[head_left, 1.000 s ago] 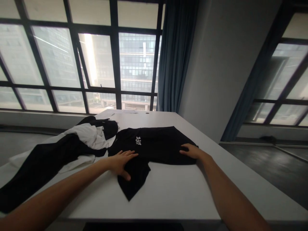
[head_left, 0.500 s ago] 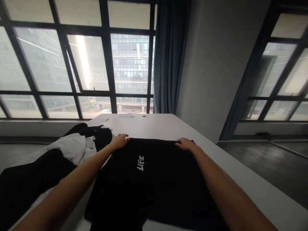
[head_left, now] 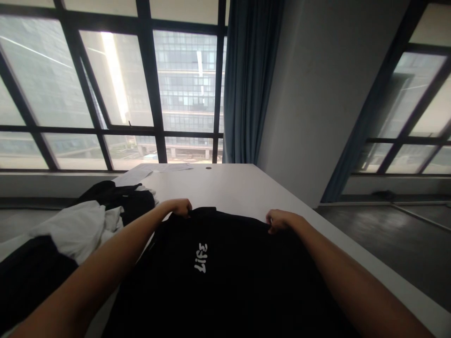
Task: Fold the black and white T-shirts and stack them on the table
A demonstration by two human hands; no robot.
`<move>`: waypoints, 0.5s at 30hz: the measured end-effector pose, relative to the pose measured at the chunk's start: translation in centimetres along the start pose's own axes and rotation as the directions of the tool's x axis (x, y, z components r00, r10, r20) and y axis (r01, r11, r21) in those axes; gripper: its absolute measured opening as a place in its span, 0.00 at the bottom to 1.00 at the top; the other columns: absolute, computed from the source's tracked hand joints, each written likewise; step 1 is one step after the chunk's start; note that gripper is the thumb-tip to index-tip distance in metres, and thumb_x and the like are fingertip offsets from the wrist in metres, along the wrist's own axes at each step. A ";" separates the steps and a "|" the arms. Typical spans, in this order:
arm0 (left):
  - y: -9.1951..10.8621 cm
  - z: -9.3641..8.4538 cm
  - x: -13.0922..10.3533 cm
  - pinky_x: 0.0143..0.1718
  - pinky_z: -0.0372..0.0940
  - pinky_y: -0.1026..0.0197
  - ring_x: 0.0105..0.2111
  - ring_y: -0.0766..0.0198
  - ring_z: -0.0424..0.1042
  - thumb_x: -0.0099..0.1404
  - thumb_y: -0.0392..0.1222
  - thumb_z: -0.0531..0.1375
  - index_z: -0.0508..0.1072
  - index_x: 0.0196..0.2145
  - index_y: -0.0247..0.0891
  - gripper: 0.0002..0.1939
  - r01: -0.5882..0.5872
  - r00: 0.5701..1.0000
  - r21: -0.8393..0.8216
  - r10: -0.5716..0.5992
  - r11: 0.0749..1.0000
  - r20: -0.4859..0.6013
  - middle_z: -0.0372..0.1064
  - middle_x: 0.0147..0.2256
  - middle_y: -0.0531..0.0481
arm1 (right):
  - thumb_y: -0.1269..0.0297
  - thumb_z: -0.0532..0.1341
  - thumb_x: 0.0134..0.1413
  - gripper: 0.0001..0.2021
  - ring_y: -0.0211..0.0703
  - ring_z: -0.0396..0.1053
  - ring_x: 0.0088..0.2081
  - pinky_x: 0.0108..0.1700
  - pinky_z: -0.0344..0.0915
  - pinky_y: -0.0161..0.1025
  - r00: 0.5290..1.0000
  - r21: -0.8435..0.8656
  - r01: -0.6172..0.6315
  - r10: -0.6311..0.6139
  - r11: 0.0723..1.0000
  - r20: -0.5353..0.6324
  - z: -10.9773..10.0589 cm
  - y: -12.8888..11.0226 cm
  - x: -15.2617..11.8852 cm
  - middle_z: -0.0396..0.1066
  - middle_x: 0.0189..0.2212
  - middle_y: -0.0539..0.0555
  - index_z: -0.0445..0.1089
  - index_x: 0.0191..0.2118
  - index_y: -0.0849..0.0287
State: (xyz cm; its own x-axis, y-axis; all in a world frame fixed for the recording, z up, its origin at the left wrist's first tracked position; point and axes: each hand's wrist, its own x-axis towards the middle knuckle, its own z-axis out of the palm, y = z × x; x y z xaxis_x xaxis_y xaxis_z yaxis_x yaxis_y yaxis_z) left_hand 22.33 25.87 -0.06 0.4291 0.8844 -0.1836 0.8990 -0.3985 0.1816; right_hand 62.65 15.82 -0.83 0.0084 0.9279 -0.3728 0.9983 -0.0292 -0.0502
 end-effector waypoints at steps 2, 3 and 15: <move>-1.0 -2.3 -0.3 0.36 0.69 0.64 0.35 0.58 0.76 0.50 0.43 0.66 0.79 0.35 0.40 0.12 0.040 0.997 -0.018 -0.041 0.999 -0.061 0.78 0.32 0.53 | 0.69 0.69 0.38 0.11 0.48 0.73 0.37 0.32 0.64 0.36 0.998 -0.017 -0.020 0.019 1.000 -0.060 -1.2 -0.3 -0.1 0.77 0.35 0.55 0.75 0.34 0.59; -1.6 -3.4 -0.5 0.38 0.69 0.64 0.38 0.58 0.76 0.55 0.44 0.63 0.78 0.39 0.40 0.13 0.074 0.990 -0.026 -0.077 0.997 -0.122 0.78 0.36 0.52 | 0.70 0.68 0.40 0.11 0.48 0.73 0.37 0.33 0.64 0.36 0.987 -0.017 -0.038 0.034 0.999 -0.158 -1.6 -0.5 -0.1 0.76 0.35 0.56 0.75 0.34 0.59; -0.3 3.3 -3.8 0.58 0.56 0.38 0.62 0.41 0.58 0.63 0.59 0.54 0.59 0.64 0.43 0.35 0.209 0.949 0.038 -0.194 0.977 -0.250 0.57 0.64 0.38 | 0.44 0.60 0.55 0.38 0.58 0.58 0.63 0.60 0.57 0.50 0.948 0.081 -0.004 0.029 0.997 -0.316 3.7 -2.2 3.5 0.56 0.64 0.64 0.54 0.67 0.57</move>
State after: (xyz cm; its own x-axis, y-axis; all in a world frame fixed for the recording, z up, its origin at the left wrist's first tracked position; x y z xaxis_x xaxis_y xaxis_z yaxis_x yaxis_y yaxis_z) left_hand 20.67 21.83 -2.63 0.2112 0.9769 0.0322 0.9716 -0.2134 0.1023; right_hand 60.28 17.72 -5.46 0.0555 0.9965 -0.0623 0.9903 -0.0629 -0.1240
